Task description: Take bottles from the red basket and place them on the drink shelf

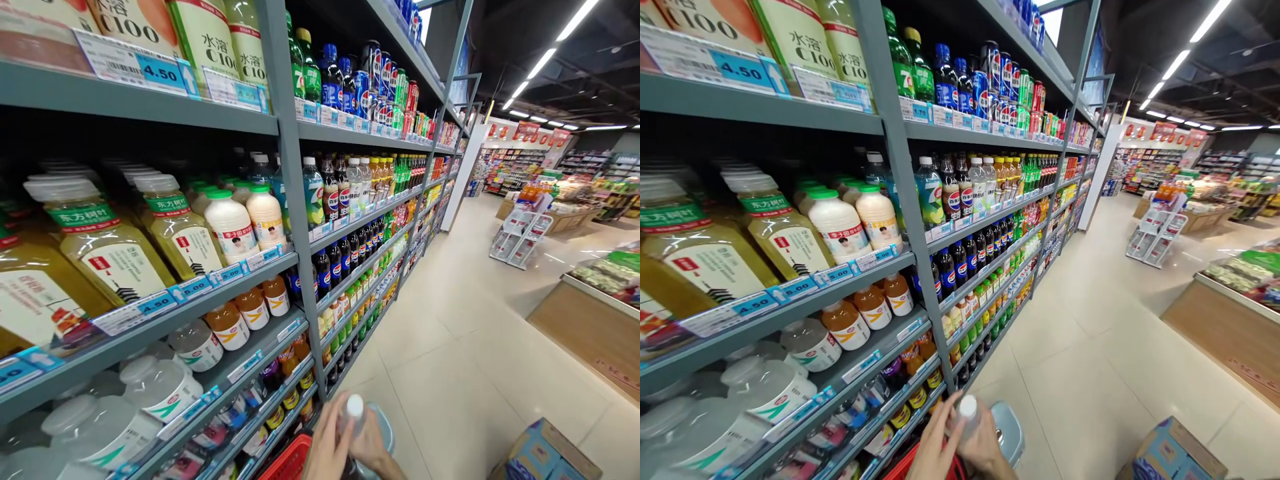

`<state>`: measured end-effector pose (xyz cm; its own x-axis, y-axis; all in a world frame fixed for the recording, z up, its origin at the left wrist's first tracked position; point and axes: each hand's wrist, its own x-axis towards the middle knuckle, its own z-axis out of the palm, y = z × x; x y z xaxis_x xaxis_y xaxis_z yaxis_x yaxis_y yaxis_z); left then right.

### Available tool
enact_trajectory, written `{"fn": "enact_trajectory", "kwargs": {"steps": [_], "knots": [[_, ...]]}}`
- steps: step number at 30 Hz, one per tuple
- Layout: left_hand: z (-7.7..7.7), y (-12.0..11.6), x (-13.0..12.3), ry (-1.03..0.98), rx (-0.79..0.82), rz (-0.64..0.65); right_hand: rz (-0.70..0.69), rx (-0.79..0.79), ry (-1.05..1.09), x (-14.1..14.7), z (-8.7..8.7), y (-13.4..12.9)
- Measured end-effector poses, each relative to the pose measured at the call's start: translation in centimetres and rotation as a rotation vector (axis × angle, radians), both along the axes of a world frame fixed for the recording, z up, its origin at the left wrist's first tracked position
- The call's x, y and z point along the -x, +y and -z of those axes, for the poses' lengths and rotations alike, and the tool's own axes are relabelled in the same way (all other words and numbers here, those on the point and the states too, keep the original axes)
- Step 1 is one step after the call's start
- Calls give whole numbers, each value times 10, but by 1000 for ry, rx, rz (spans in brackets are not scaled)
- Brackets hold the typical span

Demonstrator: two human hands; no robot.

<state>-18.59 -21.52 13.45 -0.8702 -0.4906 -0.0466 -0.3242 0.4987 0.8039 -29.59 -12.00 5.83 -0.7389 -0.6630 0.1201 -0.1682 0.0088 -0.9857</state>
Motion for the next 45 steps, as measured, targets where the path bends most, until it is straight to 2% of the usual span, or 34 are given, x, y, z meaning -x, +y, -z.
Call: {"fn": "enact_trajectory", "kwargs": {"steps": [2, 4, 5, 7, 10, 13, 15, 19, 24, 27, 34, 37, 40, 42, 45], "knots": [[2, -2, 1, 174, -142, -128, 9, -41, -43, 6, -21, -1], [10, 1, 1, 260, -328, -193, 135, -18, -135, 12, -39, -3], [15, 6, 1, 290, -449, -203, 230, 41, -206, 15, -48, -3], [25, 21, -1, 361, -705, -194, 322, 181, -381, 17, -66, -4], [31, 47, -5, 490, -922, -178, 267, 355, -617, 14, -94, -3], [29, 63, -10, 525, -949, -190, 97, 436, -809, 11, -118, 1], [24, 67, -15, 523, -951, -172, 30, 475, -877, 12, -129, 5], [17, 69, -26, 498, -1018, -125, 49, 575, -909, 17, -138, 8], [12, 73, -34, 477, -1101, -62, 64, 577, -934, 19, -141, 9], [10, 73, -34, 480, -1105, -69, 64, 590, -940, 17, -141, 9], [3, 73, -31, 438, -1016, -201, 46, 596, -943, 17, -141, 11], [2, 70, -30, 428, -909, -258, -2, 603, -957, 18, -141, 12], [0, 64, -29, 504, -625, -288, -12, 633, -1003, 21, -139, 12], [-1, 60, -29, 592, -321, -271, -30, 693, -1045, 24, -135, 10], [-2, 55, -32, 679, 148, -178, -83, 793, -1097, 27, -124, 5]]}}
